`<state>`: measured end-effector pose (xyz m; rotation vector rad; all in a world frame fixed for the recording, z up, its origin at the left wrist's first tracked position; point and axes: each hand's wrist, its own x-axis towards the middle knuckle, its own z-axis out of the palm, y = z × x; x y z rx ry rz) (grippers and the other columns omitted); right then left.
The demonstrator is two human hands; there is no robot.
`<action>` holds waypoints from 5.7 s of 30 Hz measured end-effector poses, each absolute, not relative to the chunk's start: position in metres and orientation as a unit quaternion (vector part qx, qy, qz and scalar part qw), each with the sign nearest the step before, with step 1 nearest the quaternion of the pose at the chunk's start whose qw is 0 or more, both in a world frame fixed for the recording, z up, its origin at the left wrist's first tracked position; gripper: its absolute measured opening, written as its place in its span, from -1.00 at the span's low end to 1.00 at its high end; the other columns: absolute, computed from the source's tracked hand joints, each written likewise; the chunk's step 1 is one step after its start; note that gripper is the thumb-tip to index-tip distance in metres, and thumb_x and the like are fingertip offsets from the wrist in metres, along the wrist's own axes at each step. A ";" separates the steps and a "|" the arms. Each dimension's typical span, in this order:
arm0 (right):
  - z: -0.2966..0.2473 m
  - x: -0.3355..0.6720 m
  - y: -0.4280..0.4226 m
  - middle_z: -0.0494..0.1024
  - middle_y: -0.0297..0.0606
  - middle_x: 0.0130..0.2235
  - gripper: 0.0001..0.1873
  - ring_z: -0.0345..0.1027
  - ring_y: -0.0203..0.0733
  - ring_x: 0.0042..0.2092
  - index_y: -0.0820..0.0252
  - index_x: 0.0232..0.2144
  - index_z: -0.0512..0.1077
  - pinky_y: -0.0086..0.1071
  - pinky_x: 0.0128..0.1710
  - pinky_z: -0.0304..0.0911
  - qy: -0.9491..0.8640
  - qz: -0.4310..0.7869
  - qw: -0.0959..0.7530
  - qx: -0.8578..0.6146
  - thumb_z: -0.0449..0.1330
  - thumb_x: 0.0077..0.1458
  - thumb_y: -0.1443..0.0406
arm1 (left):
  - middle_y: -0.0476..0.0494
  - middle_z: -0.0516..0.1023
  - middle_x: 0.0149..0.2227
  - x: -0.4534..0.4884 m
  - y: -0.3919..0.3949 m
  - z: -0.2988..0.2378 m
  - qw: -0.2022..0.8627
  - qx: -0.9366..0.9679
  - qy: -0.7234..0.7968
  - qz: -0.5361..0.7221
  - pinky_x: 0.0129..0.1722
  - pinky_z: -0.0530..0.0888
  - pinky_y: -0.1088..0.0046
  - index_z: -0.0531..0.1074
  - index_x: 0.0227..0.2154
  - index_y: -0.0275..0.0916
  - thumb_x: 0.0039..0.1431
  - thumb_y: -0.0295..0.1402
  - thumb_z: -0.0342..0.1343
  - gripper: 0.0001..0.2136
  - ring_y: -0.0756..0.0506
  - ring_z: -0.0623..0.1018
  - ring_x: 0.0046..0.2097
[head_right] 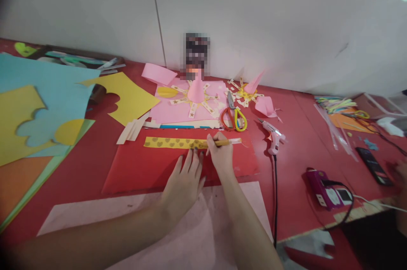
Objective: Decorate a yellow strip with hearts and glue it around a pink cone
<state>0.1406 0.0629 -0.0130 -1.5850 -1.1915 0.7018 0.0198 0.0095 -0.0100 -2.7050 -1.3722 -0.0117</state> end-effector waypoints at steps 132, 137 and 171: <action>0.000 0.153 0.055 0.33 -0.44 -0.68 -0.71 0.25 -0.34 -0.57 0.20 -0.56 0.28 -0.42 -0.45 0.21 -0.331 0.292 0.599 -0.668 0.12 -0.02 0.10 | -0.34 0.13 0.19 0.019 0.008 -0.021 0.048 -0.904 -0.423 -0.046 0.17 0.05 0.06 0.04 0.15 -0.41 0.16 -0.43 -0.31 -0.52 -0.25 0.09 0.21; -0.008 0.154 0.058 0.34 -0.45 -0.68 -0.69 0.24 -0.34 -0.58 0.19 -0.57 0.27 -0.42 -0.46 0.20 -0.343 0.283 0.595 -0.670 0.12 -0.03 0.08 | -0.35 0.16 0.17 0.019 0.008 -0.017 0.056 -0.902 -0.427 -0.034 0.17 0.06 0.09 0.04 0.15 -0.43 0.15 -0.43 -0.30 -0.52 -0.24 0.11 0.20; -0.001 0.136 0.056 0.24 -0.51 -0.72 -0.70 0.17 -0.39 -0.65 0.16 -0.57 0.19 -0.48 -0.55 0.14 -0.420 0.256 0.587 -0.644 0.07 0.03 0.10 | -0.36 0.14 0.18 0.019 0.008 -0.017 0.029 -0.911 -0.411 -0.031 0.14 0.12 0.07 0.14 0.11 -0.40 0.09 -0.46 -0.22 -0.52 -0.26 0.08 0.22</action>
